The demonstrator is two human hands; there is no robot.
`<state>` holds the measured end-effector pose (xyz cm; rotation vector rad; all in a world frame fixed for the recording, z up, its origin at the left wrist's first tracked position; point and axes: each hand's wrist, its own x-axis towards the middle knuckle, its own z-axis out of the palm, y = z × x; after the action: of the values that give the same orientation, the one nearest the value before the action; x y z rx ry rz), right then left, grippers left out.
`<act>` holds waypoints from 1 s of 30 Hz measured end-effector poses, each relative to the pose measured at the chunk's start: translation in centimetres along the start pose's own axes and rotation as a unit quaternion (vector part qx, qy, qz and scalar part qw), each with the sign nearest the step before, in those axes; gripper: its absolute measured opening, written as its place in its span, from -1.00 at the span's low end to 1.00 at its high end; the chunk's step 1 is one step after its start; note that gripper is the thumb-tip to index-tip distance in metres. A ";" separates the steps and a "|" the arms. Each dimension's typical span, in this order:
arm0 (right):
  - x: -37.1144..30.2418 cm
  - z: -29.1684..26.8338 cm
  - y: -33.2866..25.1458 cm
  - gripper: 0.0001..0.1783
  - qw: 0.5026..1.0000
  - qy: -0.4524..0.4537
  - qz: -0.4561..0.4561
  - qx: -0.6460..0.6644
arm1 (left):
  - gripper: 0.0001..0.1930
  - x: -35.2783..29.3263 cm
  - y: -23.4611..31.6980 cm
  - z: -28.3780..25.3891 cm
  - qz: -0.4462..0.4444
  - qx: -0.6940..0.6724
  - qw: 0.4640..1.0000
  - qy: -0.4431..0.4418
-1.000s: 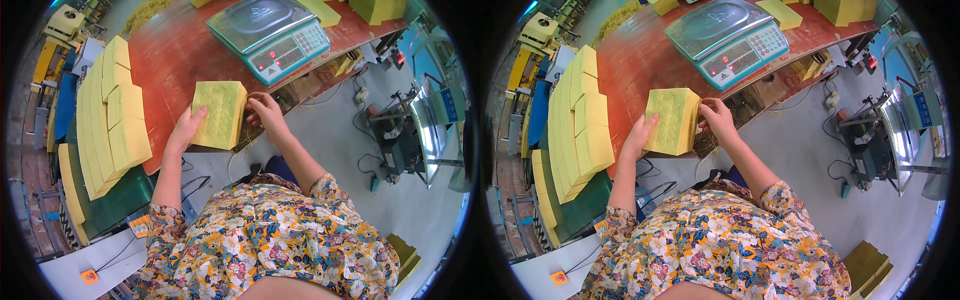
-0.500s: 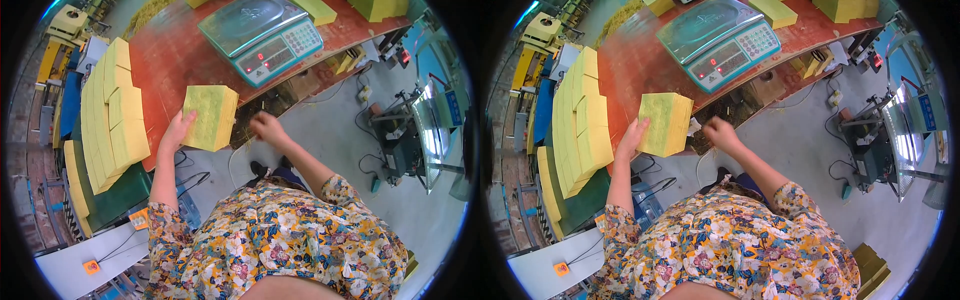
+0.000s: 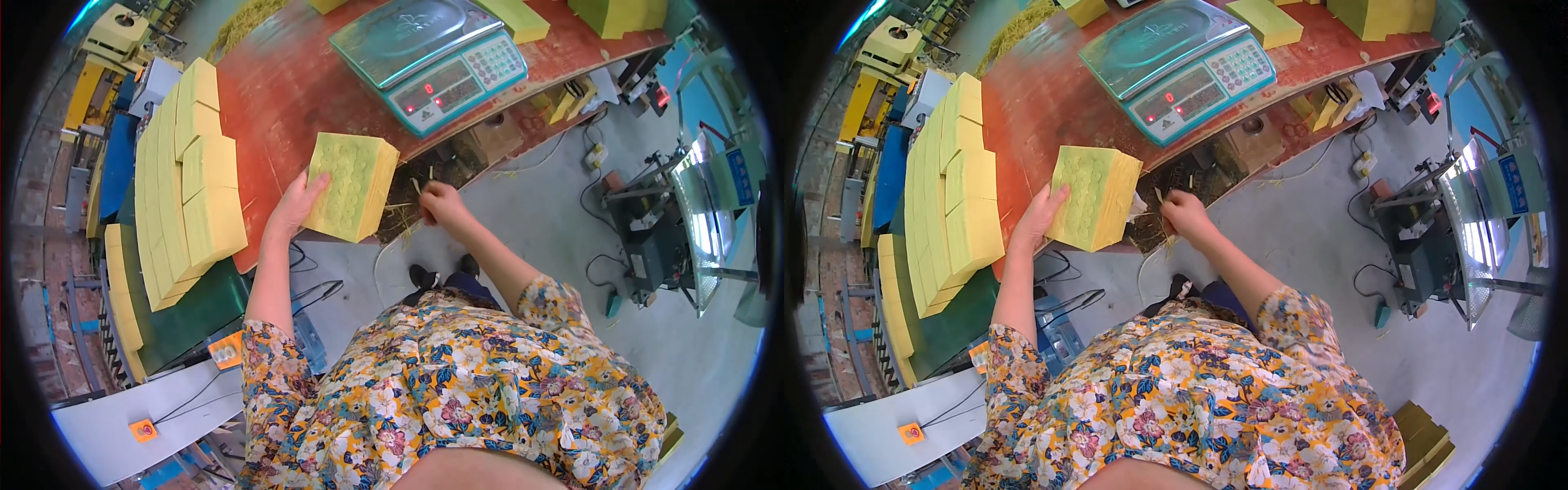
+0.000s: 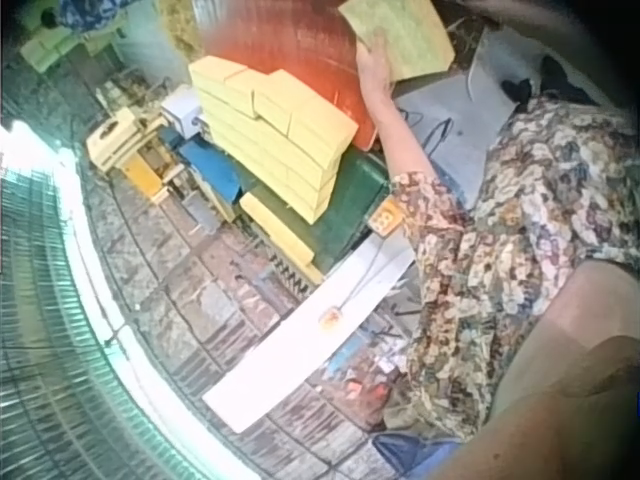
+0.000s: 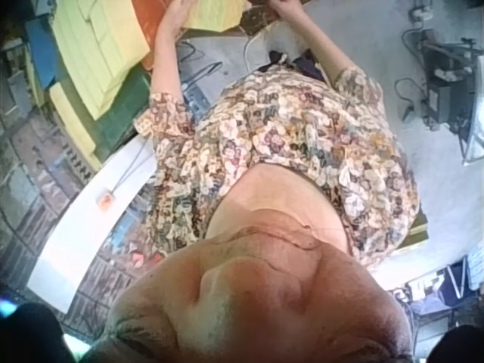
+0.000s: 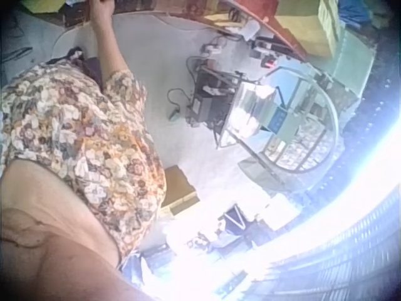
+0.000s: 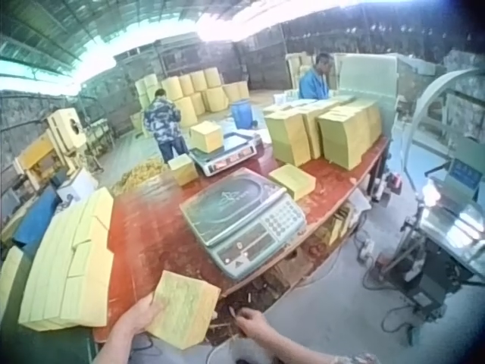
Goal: Weighing, counting, labeling, and banding stacks of yellow paper goods.
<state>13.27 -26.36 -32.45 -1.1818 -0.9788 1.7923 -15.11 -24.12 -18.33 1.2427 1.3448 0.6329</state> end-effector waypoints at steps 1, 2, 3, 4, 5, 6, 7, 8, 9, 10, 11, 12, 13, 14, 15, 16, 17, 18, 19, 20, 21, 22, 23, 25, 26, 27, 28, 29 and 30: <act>-0.5 -1.7 1.4 -0.80 0.994 0.005 0.064 -0.094 | -0.37 0.3 -0.1 0.1 0.004 0.000 1.000 -0.005; -0.8 -2.5 2.3 -0.77 0.974 0.011 0.129 -0.183 | -0.37 0.4 0.1 0.3 0.004 0.000 1.000 -0.009; -0.7 -2.4 2.1 -0.77 0.975 0.015 0.130 -0.182 | -0.37 0.4 0.4 0.5 -0.001 -0.003 1.000 -0.012; -0.7 -1.9 1.3 -0.74 0.980 0.058 0.056 -0.184 | -0.37 0.2 0.4 0.6 -0.008 -0.007 1.000 -0.015; -0.4 -1.3 0.5 -0.70 0.977 0.100 -0.018 -0.186 | -0.37 0.2 0.3 0.4 -0.010 -0.007 1.000 -0.018; -0.1 -0.2 -1.1 -0.69 0.982 0.112 -0.052 -0.147 | -0.37 -0.1 0.1 0.1 -0.007 -0.006 1.000 -0.022; 0.5 0.7 -2.5 -0.68 0.983 0.124 -0.088 -0.107 | -0.36 -0.1 0.2 0.0 -0.003 -0.005 1.000 -0.027; 1.4 1.3 -2.6 -0.68 0.982 0.131 -0.088 -0.104 | -0.36 0.0 0.5 0.3 -0.002 -0.002 0.999 -0.033; 2.2 1.9 -2.7 -0.70 0.967 0.158 -0.132 -0.147 | -0.36 0.0 0.7 0.6 -0.002 0.014 0.999 -0.031; 2.9 2.1 -2.8 -0.71 0.948 0.184 -0.176 -0.190 | -0.36 0.2 1.1 0.8 -0.002 0.030 0.999 -0.028; 3.4 2.0 -3.0 -0.71 0.947 0.190 -0.177 -0.188 | -0.36 0.5 1.4 1.0 0.001 0.033 0.999 -0.033; 3.5 2.3 -3.2 -0.71 0.952 0.182 -0.141 -0.201 | -0.36 0.3 1.3 0.9 -0.001 0.030 0.999 -0.032; 3.6 2.5 -3.4 -0.72 0.956 0.173 -0.105 -0.214 | -0.36 0.1 1.2 0.8 -0.002 0.027 0.999 -0.031; 3.2 2.5 -3.4 -0.72 0.956 0.172 -0.104 -0.214 | -0.36 0.0 1.0 0.8 -0.002 0.026 0.999 -0.030; 2.7 2.3 -3.1 -0.73 0.968 0.144 -0.083 -0.185 | -0.36 -0.1 0.7 0.5 0.001 0.016 0.999 -0.035; 2.2 1.8 -2.6 -0.74 0.979 0.119 -0.062 -0.156 | -0.36 -0.1 0.6 0.4 0.005 0.007 0.999 -0.043; 1.7 1.1 -1.6 -0.74 0.979 0.117 -0.062 -0.157 | -0.36 -0.1 0.5 0.3 0.004 0.006 0.999 -0.042; 1.2 -0.3 0.1 -0.75 0.966 0.113 -0.055 -0.224 | -0.37 0.1 0.7 0.6 0.003 0.009 0.999 -0.043; 0.8 -0.7 0.5 -0.76 0.950 0.107 -0.048 -0.290 | -0.37 0.3 0.8 0.7 0.000 0.012 0.999 -0.043; 0.9 -0.9 0.8 -0.76 0.949 0.108 -0.048 -0.291 | -0.37 0.6 1.0 0.6 0.001 0.011 0.999 -0.044; 0.3 -0.5 0.2 -0.75 0.957 0.087 -0.029 -0.275 | -0.37 0.6 0.8 0.3 0.001 0.014 0.999 -0.043; -0.6 0.2 -0.8 -0.74 0.964 0.065 -0.008 -0.258 | -0.37 0.4 0.6 0.1 -0.002 0.018 0.999 -0.043; -0.9 1.1 -2.1 -0.74 0.964 0.063 -0.003 -0.258 | -0.37 0.2 0.5 -0.2 -0.007 0.016 0.999 -0.042; -0.9 3.4 -5.5 -0.73 0.978 0.131 -0.103 -0.128 | -0.39 0.5 0.9 -0.2 -0.024 0.033 0.999 -0.033; 0.2 3.6 -5.4 -0.73 0.978 0.133 -0.101 -0.126 | -0.39 0.6 0.9 0.0 -0.026 0.035 0.998 -0.036; 1.7 3.5 -5.0 -0.74 0.967 0.169 -0.125 -0.144 | -0.39 0.8 1.1 0.2 -0.020 0.029 0.999 -0.039; 2.7 3.6 -4.9 -0.74 0.954 0.202 -0.147 -0.163 | -0.39 0.8 1.2 0.3 -0.015 0.021 0.999 -0.040; 3.3 3.4 -4.6 -0.78 0.949 0.204 -0.139 -0.194 | -0.39 0.9 1.3 0.4 -0.016 0.023 0.999 -0.042; 3.3 3.6 -4.6 -0.78 0.950 0.202 -0.138 -0.195 | -0.39 0.8 1.1 0.4 -0.008 0.020 0.999 -0.042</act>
<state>9.79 -22.14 -28.51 -1.4936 -1.2081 1.1052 -14.25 -23.17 -17.66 1.2758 1.3017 0.5384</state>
